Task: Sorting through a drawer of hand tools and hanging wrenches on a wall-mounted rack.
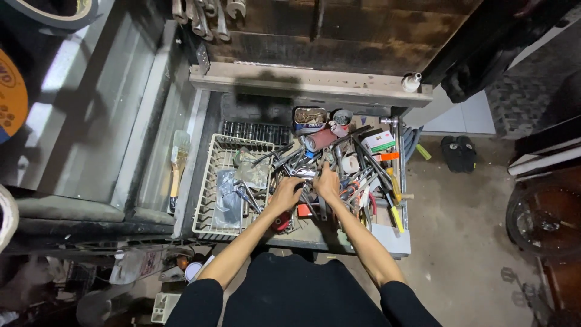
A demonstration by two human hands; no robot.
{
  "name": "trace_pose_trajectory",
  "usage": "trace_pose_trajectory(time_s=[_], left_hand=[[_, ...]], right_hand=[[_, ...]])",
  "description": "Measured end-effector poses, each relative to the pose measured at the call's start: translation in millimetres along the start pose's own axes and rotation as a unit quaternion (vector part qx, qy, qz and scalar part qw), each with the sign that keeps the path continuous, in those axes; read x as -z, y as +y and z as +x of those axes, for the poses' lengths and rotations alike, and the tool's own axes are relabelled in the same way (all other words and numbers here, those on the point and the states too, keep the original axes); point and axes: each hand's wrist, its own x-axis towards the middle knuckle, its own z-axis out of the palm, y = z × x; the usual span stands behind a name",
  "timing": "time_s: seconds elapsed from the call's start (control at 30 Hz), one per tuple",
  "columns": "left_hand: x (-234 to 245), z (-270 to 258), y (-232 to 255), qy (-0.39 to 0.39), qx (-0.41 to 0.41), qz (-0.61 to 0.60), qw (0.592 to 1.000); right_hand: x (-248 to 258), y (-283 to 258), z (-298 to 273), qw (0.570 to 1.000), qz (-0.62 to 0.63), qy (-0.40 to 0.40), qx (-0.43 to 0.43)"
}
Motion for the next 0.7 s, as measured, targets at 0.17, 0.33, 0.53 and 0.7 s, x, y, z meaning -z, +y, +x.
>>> trace_pose_trajectory(time_s=[0.17,0.33,0.53,0.7], left_hand=[[2.0,5.1,4.1,-0.033,-0.045,0.058,0.997],[-30.8,18.7,-34.8,-0.048,-0.050,0.116,0.991],[-49.0,32.2,-58.0,-0.058,0.000,0.095,0.994],[-27.5,42.5,-28.7,-0.013,0.069,-0.018,0.997]], right_hand=[[-7.5,9.3,3.3,1.000,-0.021,-0.009,-0.002],[-1.1,4.8,-2.5,1.000,-0.026,-0.008,-0.015],[0.2,16.9,20.6,0.999,0.025,0.027,-0.020],[19.9,22.0,40.7,0.995,0.099,0.008,0.000]])
